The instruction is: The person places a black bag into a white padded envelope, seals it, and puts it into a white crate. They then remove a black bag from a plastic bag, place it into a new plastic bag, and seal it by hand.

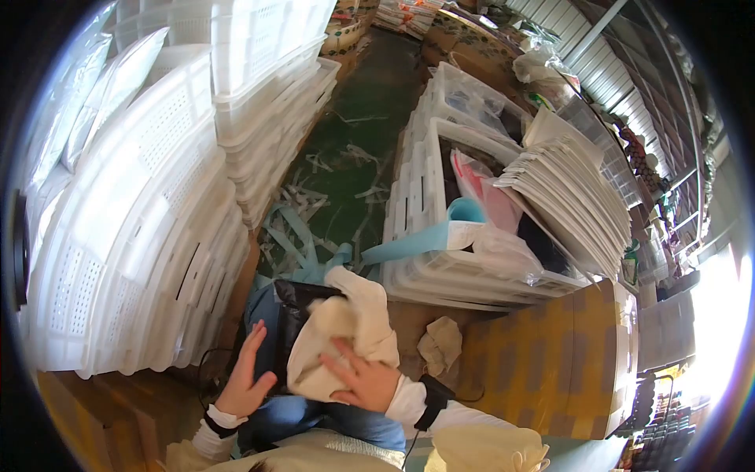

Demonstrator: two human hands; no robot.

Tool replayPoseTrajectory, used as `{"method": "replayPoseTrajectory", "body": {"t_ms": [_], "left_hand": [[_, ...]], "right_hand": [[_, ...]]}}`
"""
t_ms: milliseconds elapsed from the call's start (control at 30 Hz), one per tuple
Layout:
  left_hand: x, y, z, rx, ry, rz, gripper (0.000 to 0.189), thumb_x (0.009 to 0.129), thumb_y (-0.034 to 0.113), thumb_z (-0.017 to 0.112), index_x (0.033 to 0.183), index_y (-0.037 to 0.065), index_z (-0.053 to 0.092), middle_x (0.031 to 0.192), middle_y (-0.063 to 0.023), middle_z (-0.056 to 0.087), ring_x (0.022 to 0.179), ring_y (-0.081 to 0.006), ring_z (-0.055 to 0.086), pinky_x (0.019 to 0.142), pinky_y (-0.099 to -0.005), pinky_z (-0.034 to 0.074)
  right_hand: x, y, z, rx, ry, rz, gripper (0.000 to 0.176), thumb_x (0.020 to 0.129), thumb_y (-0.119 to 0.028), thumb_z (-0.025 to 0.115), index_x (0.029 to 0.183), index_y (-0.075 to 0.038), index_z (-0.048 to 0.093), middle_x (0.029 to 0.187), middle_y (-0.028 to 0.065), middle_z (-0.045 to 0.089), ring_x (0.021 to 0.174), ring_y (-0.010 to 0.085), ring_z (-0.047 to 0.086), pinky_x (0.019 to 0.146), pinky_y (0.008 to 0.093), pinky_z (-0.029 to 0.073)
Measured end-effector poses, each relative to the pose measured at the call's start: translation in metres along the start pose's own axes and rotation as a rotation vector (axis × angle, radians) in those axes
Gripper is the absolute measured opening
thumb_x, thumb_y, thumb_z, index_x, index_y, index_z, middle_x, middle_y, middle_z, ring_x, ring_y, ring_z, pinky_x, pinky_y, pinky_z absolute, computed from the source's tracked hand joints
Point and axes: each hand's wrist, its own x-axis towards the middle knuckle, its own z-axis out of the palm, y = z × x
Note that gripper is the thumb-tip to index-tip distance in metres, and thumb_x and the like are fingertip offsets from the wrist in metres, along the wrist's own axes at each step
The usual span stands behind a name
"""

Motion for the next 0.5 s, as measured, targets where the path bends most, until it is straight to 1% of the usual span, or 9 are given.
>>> {"method": "replayPoseTrajectory", "body": {"t_ms": [33,100,133,233,267,367,400,500], "left_hand": [[0.003,0.001,0.009,0.040,0.006,0.041,0.079,0.080,0.031,0.066,0.139,-0.001,0.024,0.145,-0.0255,0.019,0.135,-0.0421,0.016,0.109,-0.0465,0.016],[0.009,0.008,0.028,0.275,-0.022,0.089,0.089,0.077,0.039,0.068,0.141,0.001,0.019,0.146,-0.0274,0.012,0.135,-0.0453,0.011,0.108,-0.0511,0.013],[0.013,0.011,0.035,0.391,-0.031,0.122,0.095,0.075,0.043,0.070,0.142,0.001,0.017,0.146,-0.0283,0.009,0.135,-0.0468,0.009,0.108,-0.0534,0.011],[0.021,0.020,0.036,0.685,-0.102,0.105,0.106,0.067,0.058,0.069,0.142,0.003,0.018,0.145,-0.0319,0.009,0.132,-0.0532,0.007,0.104,-0.0623,0.009],[0.025,0.023,0.036,0.724,-0.124,0.107,0.102,0.069,0.064,0.064,0.142,0.005,0.023,0.143,-0.0335,0.013,0.132,-0.0530,0.010,0.102,-0.0652,0.010],[0.041,0.038,0.032,0.792,-0.252,0.067,0.105,0.067,0.065,0.064,0.142,0.005,0.022,0.144,-0.0324,0.010,0.132,-0.0532,0.008,0.102,-0.0645,0.008],[0.049,0.046,0.032,0.777,-0.232,0.067,0.095,0.069,0.067,0.060,0.140,0.010,0.032,0.144,-0.0313,0.015,0.132,-0.0523,0.010,0.102,-0.0643,0.011],[0.076,0.090,0.032,0.939,-0.217,0.127,0.088,0.068,0.044,0.074,0.133,-0.002,0.036,0.138,-0.0212,0.035,0.128,-0.0321,0.034,0.103,-0.0444,0.030]], "right_hand": [[0.007,0.011,-0.011,0.041,0.119,0.027,0.066,0.079,-0.032,0.057,0.137,-0.010,0.036,0.138,0.0236,0.031,0.117,0.0412,0.041,0.099,0.0458,0.034],[0.019,0.043,-0.015,0.003,0.218,0.118,0.067,0.082,-0.034,0.056,0.138,-0.006,0.032,0.138,0.0252,0.028,0.114,0.0462,0.040,0.099,0.0454,0.035],[0.032,0.055,-0.012,0.153,0.430,0.135,0.052,0.087,-0.031,0.050,0.129,-0.001,0.040,0.125,0.0264,0.041,0.106,0.0442,0.045,0.093,0.0431,0.037],[0.034,0.092,0.012,0.649,0.389,0.506,0.035,0.092,-0.028,0.045,0.109,0.002,0.050,0.104,0.0259,0.051,0.096,0.0418,0.049,0.084,0.0426,0.038],[0.035,0.099,0.016,0.541,0.495,0.501,0.031,0.095,-0.028,0.042,0.089,0.002,0.052,0.083,0.0234,0.054,0.081,0.0418,0.051,0.072,0.0443,0.039],[0.014,0.131,0.039,0.493,0.520,0.600,0.034,0.094,-0.029,0.044,0.081,0.000,0.053,0.077,0.0219,0.055,0.073,0.0427,0.052,0.067,0.0457,0.040],[0.003,0.143,0.043,0.329,0.575,0.578,0.033,0.092,-0.031,0.048,0.080,-0.001,0.055,0.070,0.0186,0.056,0.066,0.0404,0.053,0.063,0.0458,0.042],[-0.031,0.174,0.040,-0.229,0.417,0.851,0.030,0.089,-0.029,0.053,0.086,0.000,0.059,0.081,0.0172,0.062,0.077,0.0353,0.059,0.068,0.0413,0.047]]}}
